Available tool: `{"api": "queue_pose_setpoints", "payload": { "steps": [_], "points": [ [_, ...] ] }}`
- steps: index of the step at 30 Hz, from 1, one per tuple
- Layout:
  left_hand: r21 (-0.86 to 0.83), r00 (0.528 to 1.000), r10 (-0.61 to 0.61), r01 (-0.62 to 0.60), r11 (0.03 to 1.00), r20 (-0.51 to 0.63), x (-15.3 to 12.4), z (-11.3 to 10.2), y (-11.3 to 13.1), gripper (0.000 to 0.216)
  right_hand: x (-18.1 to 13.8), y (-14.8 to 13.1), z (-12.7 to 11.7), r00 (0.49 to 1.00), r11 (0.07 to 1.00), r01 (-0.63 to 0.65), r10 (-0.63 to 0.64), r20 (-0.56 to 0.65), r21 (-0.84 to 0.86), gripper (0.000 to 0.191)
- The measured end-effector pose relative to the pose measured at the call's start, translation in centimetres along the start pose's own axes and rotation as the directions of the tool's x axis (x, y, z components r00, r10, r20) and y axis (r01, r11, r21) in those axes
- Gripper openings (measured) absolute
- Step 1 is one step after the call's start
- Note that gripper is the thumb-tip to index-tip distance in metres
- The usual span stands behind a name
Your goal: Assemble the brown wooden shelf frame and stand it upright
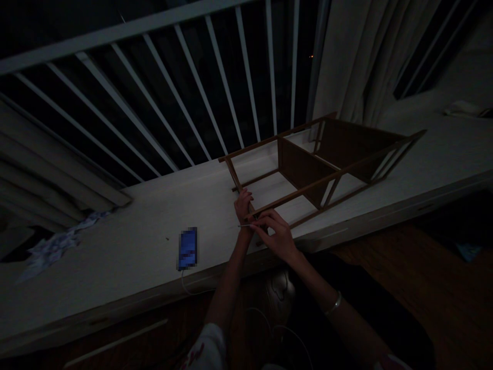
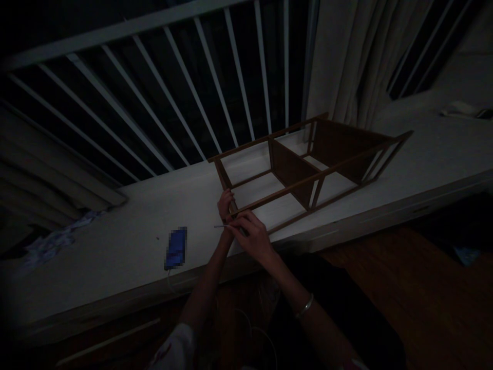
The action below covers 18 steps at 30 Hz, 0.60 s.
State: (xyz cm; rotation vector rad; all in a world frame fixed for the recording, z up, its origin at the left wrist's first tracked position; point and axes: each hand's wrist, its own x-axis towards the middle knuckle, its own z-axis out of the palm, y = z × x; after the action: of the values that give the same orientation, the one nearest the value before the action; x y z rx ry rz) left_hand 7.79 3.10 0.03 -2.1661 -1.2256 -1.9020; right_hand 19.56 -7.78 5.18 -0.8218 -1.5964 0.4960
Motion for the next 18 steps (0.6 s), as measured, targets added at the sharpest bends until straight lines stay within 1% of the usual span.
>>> {"api": "queue_pose_setpoints", "payload": {
  "steps": [3,6,10,13,16,18],
  "points": [
    [-0.001,1.0,0.026,-0.026,1.0,-0.012,0.0,0.2,-0.7,0.078,0.0,-0.2,0.0,1.0,1.0,0.004,-0.004,-0.019,-0.002,0.004],
    [-0.001,1.0,0.022,-0.022,1.0,0.01,0.0,0.2,-1.0,0.081,0.1,-0.3,0.1,0.999,1.0,0.001,-0.001,-0.043,0.0,0.004],
    [0.006,1.0,-0.018,0.017,1.0,0.018,0.0,0.0,-0.2,0.084,0.2,-0.5,0.0,0.997,1.0,-0.018,0.019,-0.07,0.011,0.004],
    [-0.003,1.0,-0.017,0.017,1.0,0.016,0.0,-0.3,0.8,0.086,0.2,-0.5,0.0,0.994,0.999,-0.034,0.037,-0.099,0.026,0.003],
    [-0.016,1.0,-0.015,0.015,1.0,0.023,0.1,-0.5,1.3,0.081,0.4,-0.5,-0.1,0.991,0.997,-0.055,0.06,-0.116,0.052,0.002],
    [-0.003,0.999,-0.036,0.036,0.999,0.036,0.2,-0.5,1.4,0.077,0.5,-0.5,-0.1,0.991,0.995,-0.067,0.075,-0.109,0.073,0.002]
  ]
}}
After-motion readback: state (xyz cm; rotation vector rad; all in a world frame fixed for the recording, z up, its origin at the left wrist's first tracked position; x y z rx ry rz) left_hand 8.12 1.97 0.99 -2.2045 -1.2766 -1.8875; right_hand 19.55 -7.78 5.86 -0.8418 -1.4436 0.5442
